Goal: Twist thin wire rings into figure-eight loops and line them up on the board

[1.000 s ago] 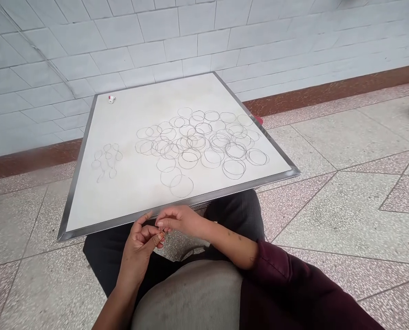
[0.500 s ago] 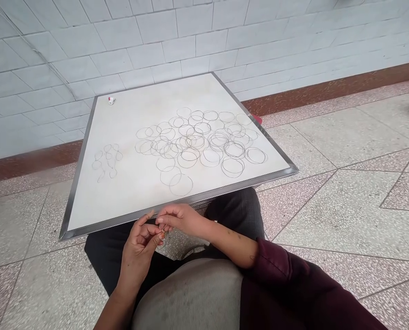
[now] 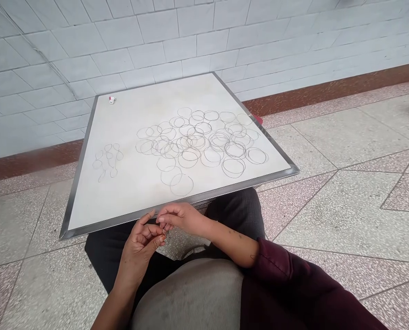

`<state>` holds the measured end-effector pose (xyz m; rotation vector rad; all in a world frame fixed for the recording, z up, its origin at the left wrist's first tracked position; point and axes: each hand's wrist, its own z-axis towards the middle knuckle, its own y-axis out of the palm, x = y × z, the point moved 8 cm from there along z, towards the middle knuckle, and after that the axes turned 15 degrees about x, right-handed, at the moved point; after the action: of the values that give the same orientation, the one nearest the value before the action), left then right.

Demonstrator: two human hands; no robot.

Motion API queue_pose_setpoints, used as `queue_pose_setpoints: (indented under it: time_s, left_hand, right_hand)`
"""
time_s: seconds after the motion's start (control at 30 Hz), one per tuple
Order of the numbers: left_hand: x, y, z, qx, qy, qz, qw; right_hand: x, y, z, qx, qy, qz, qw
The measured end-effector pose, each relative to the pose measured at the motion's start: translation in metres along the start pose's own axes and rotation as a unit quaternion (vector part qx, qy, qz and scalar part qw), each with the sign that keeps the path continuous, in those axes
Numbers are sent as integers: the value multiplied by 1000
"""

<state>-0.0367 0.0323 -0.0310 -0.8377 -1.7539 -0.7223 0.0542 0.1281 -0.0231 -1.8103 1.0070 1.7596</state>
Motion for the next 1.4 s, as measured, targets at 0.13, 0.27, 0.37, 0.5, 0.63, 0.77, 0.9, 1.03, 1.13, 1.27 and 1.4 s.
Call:
queue_pose_setpoints:
  time_s: [0.13, 0.27, 0.37, 0.5, 0.63, 0.77, 0.9, 1.03, 1.13, 1.27, 1.4]
  left_hand:
    - [-4, 0, 1, 0, -10, -5, 1000]
    - [-6, 0, 3, 6, -13, 0, 1000]
    - [-5, 0, 2, 11, -18, -4, 1000]
    - [-1, 2, 0, 14, -33, -23, 999]
    - [-2, 5, -2, 10, -83, -49, 995]
    - [-5, 6, -1, -2, -114, -62, 991]
    - [-9, 6, -1, -10, -136, -71, 988]
    - [-11, 7, -3, -19, -162, -87, 983]
    - [-13, 9, -3, -23, -179, -97, 979]
    - [-18, 9, -4, -35, -203, -117, 972]
    - [-23, 10, -4, -46, -225, -136, 964]
  right_hand:
    - [3, 0, 1, 1, 4, 9, 1000]
    - [6, 0, 1, 5, 8, 9, 1000]
    - [5, 0, 1, 8, 7, 8, 1000]
    - [4, -1, 1, 13, 6, 10, 1000]
    - [5, -2, 2, 18, 10, 18, 1000]
    - [7, -2, 2, 21, 12, 21, 999]
    - [7, 0, 2, 17, 9, 20, 1000]
    - [4, 0, 2, 22, -2, 21, 1000]
    - [2, 1, 2, 27, -12, 20, 999]
    - [3, 4, 2, 18, -15, 27, 999]
    - [4, 5, 2, 9, -21, 34, 999]
